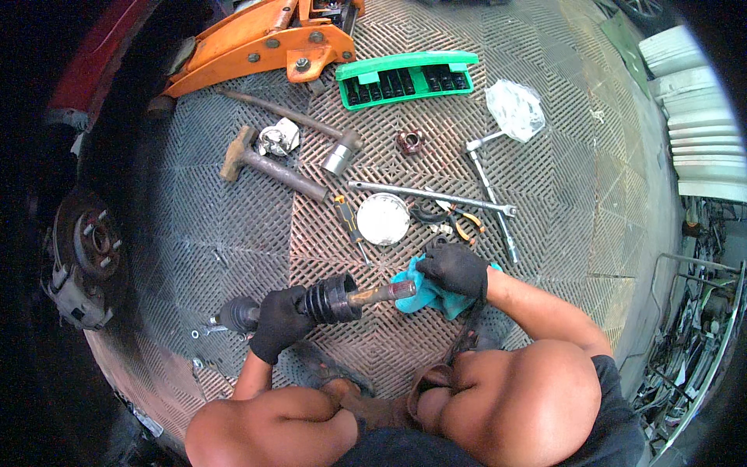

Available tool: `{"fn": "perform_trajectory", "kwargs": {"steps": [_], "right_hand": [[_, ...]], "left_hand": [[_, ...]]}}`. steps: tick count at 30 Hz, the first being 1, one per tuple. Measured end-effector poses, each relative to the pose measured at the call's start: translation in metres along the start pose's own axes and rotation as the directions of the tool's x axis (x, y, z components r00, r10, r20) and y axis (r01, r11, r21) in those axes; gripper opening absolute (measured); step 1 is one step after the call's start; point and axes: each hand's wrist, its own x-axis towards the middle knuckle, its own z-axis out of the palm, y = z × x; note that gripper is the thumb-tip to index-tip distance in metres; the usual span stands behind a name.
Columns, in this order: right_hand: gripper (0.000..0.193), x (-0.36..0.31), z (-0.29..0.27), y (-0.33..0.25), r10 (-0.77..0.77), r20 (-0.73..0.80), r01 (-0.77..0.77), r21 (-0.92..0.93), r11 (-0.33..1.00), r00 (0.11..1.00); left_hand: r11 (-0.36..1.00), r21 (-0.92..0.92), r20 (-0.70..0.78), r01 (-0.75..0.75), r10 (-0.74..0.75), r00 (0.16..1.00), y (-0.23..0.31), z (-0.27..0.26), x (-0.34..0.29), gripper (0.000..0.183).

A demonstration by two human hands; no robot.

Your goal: The person applies red grease to a CV axle joint by hand, wipes the shaft with a cloth, and handles mechanical components while working on the ground near a jacked-up vehicle.

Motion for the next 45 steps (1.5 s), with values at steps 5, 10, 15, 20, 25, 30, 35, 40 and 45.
{"fn": "perform_trajectory", "kwargs": {"steps": [5,10,15,20,25,30,35,40,45], "right_hand": [[0.022,0.004,-0.016,-0.008,0.103,-0.005,-0.103,-0.024,0.994,0.995],[0.043,0.003,-0.055,0.000,0.212,-0.056,-0.186,0.299,0.936,0.976],[0.079,0.009,-0.082,0.015,0.247,-0.009,-0.153,0.763,0.627,0.969],[0.097,0.018,-0.128,0.000,0.060,0.081,-0.078,0.238,0.968,0.995],[0.096,0.009,-0.157,0.002,0.608,0.251,-0.590,-0.150,0.793,0.753],[0.052,0.038,-0.079,0.022,0.355,-0.050,-0.099,0.917,0.387,0.934],[0.032,0.042,-0.043,0.032,0.281,-0.153,-0.218,0.337,0.916,0.947],[0.026,0.032,-0.064,0.039,0.105,-0.271,-0.091,0.065,0.994,0.957],[0.033,0.036,-0.068,0.034,0.152,-0.217,-0.166,-0.047,0.985,0.964]], "left_hand": [[1.000,0.020,0.033,0.002,-0.002,0.999,0.000,0.000,0.001,0.021],[0.999,0.033,0.017,-0.010,0.010,1.000,0.000,0.000,0.001,0.021],[1.000,0.007,0.028,0.011,-0.011,1.000,0.006,-0.004,0.001,0.020],[0.999,0.005,0.038,0.032,-0.032,0.999,0.009,-0.007,0.003,0.022],[0.998,0.044,0.048,0.041,-0.044,0.998,-0.015,0.006,-0.006,0.026],[0.903,0.412,0.154,-0.118,0.059,0.986,-0.032,0.017,-0.007,0.038],[0.994,0.086,0.058,0.060,-0.065,0.996,-0.015,0.006,-0.005,0.038],[0.993,0.102,0.088,0.054,-0.063,0.994,-0.008,0.002,0.001,0.038],[0.993,0.109,0.082,0.052,-0.061,0.995,-0.014,0.004,0.001,0.038]]}}
